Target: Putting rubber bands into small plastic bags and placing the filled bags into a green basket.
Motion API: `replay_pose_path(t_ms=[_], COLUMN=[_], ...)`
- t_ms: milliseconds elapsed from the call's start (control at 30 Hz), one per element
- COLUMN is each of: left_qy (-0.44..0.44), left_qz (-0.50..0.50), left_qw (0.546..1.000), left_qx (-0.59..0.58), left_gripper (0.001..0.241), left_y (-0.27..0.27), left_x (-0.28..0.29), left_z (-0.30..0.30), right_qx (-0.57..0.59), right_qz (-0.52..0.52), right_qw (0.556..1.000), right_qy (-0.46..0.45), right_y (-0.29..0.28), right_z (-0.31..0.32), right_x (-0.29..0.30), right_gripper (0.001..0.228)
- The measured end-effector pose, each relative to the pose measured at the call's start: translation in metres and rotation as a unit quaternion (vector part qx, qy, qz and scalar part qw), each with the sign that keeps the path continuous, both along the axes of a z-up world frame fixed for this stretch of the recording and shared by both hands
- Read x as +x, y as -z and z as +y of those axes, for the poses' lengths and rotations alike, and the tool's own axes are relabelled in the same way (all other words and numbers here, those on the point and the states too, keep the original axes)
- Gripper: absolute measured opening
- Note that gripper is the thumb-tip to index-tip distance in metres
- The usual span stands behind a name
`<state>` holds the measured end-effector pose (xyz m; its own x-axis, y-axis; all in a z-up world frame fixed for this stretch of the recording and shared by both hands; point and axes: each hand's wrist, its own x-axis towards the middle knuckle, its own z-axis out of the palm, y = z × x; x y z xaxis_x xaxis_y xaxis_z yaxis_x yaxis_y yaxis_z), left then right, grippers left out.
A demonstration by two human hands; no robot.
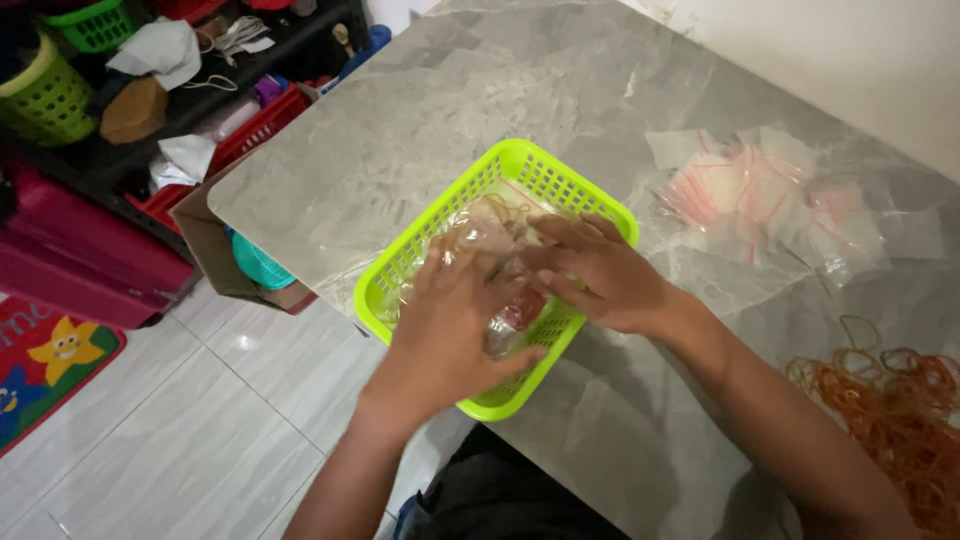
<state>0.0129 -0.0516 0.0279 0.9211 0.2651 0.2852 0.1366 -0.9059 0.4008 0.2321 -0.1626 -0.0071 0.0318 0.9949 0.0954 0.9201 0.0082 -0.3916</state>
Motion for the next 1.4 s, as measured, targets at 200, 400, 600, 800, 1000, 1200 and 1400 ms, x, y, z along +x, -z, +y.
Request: replay_pose_path(t_ms=[200, 400, 600, 800, 1000, 1200, 1400], left_qy=[0.122, 0.168, 0.147, 0.113, 0.022, -0.02, 0.007], left_qz=[-0.072, -0.006, 0.131, 0.212, 0.085, -0.13, -0.136], left_qw=[0.984, 0.986, 0.98, 0.971, 0.994, 0.985, 0.989], left_qx=[0.112, 0.022, -0.028, -0.02, 0.058, 0.111, 0.063], left_gripper=[0.076, 0.084, 0.074, 0.079, 0.072, 0.064, 0.052], left_y=[0.008, 0.082, 0.089, 0.092, 0.104, 0.129, 0.134], left_x=[0.019, 0.081, 0.119, 0.15, 0.204, 0.231, 0.229], left_z=[-0.091, -0.136, -0.137, -0.137, -0.141, -0.131, -0.129], right_qx=[0.035, 0.037, 0.01, -0.004, -0.031, 0.022, 0.058], right_qz=[-0.007, -0.105, -0.127, -0.163, -0.136, -0.161, -0.151], right_qw=[0.999, 0.975, 0.929, 0.907, 0.901, 0.888, 0.883], right_qy=[0.026, 0.191, 0.347, 0.389, 0.411, 0.431, 0.44], right_y=[-0.004, 0.043, 0.067, 0.101, 0.116, 0.122, 0.136], right_z=[-0.032, -0.094, -0.151, -0.168, -0.17, -0.172, -0.182], right_x=[0.021, 0.082, 0.097, 0.114, 0.117, 0.115, 0.128], right_gripper=[0.052, 0.053, 0.058, 0.058, 0.061, 0.043, 0.025])
